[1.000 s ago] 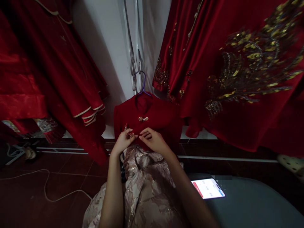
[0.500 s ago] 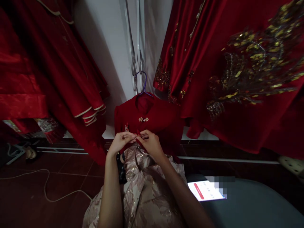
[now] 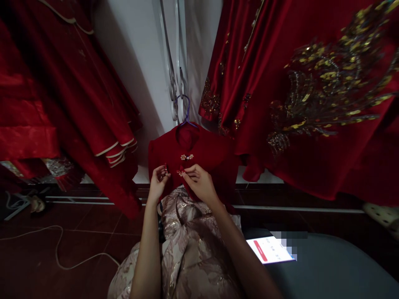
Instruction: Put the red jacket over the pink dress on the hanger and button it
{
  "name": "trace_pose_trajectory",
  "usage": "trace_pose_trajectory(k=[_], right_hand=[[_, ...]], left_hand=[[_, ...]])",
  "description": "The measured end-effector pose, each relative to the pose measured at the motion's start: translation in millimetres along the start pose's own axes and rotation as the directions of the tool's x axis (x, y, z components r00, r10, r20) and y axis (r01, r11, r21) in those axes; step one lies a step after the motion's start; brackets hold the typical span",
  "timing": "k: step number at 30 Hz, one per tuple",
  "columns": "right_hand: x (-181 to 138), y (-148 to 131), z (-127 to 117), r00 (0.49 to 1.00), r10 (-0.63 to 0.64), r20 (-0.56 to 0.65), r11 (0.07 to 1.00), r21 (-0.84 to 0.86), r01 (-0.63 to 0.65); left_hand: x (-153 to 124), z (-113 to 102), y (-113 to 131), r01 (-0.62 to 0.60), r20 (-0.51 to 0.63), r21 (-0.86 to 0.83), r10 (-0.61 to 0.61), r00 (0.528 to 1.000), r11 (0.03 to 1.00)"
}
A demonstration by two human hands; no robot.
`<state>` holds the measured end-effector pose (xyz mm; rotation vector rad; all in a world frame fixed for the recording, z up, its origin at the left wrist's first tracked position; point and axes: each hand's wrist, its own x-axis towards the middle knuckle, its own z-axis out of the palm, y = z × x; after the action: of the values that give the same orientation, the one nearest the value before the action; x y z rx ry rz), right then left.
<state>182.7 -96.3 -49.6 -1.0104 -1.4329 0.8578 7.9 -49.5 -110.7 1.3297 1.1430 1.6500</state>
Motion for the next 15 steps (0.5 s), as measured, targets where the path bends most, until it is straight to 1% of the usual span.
trace_pose_trajectory(k=[3,7,9,12,15], right_hand=[[-0.1,-0.3,2.7,1.000,-0.011,0.028,1.000,0.012,0.011],[0.5,-0.2,1.0,0.998,-0.035,0.044,0.999,-0.021,0.036],[0.6,0.0,0.2,0.996,-0.059,0.061,0.998,-0.031,0.061],[-0.4,-0.1,0.7,0.991,-0.085,0.099,0.995,-0.051,0.090],[-2.2,-0.4,1.5,0.987,-0.080,0.141,0.992,-0.082,0.092]], left_hand=[[0.7,-0.2,-3.7,0.035,0.006,-0.045,-0.035,0.999,0.998],[1.0,0.9,-3.5,0.027,0.044,-0.108,-0.023,0.999,0.994],[1.2,1.7,-2.7,0.018,0.041,-0.128,-0.013,0.999,0.992],[1.9,1.1,-2.7,0.002,0.001,-0.126,-0.002,1.000,0.992],[2.9,-1.0,-2.3,-0.002,0.015,-0.099,0.004,1.000,0.995]])
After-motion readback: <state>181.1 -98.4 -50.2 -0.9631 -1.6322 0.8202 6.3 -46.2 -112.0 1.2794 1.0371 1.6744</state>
